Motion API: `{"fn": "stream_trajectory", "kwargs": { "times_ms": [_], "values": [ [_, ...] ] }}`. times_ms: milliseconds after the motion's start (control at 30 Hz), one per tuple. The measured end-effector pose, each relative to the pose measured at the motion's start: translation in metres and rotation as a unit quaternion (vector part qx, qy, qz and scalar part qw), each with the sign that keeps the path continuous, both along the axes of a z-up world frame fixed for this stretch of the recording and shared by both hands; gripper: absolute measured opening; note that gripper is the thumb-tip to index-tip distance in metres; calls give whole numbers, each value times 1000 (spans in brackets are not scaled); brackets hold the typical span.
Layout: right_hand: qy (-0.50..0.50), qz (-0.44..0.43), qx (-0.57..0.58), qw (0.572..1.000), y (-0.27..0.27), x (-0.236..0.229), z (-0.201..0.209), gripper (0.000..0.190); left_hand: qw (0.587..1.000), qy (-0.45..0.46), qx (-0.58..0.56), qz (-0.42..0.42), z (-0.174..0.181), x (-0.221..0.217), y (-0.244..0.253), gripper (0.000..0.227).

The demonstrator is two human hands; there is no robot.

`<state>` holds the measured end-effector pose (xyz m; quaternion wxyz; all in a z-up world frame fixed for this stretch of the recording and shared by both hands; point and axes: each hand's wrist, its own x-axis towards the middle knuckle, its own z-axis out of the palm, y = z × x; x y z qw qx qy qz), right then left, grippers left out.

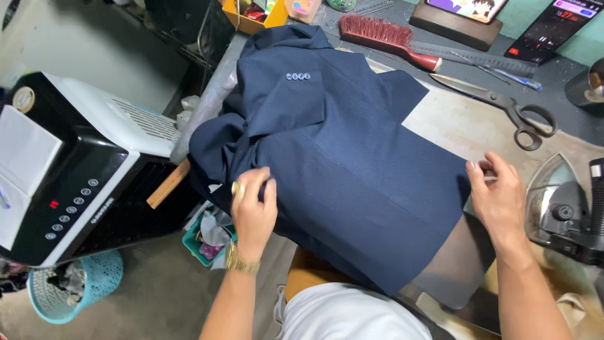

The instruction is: The person irons a piece of fabric over a dark blue suit jacket, uses a wooden block to press the fabric, and then checks the seams and buttons of the jacket by hand.

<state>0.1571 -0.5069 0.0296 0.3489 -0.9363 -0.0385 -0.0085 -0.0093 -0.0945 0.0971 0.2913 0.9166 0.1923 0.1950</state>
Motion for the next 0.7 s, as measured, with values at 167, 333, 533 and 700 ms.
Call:
{"fn": "stream_trajectory", "kwargs": {
  "times_ms": [167, 333, 533, 700],
  "values": [
    [-44, -38, -43, 997, 15, -62, 18, 44, 912, 76, 387, -116, 6, 98, 55, 68],
    [-50, -87, -114, 988, 34, -122, 23, 43, 961, -75, 248, -93, -39, 151, 140, 15],
    [-77, -198, -174, 962, 72, -171, 12, 34, 939, -220, -169, 203, -84, 124, 255, 10],
    [75, -307, -144, 938, 103, -158, 26, 58, 924, -200, -230, 232, -69, 96, 257, 15]
  ]
}}
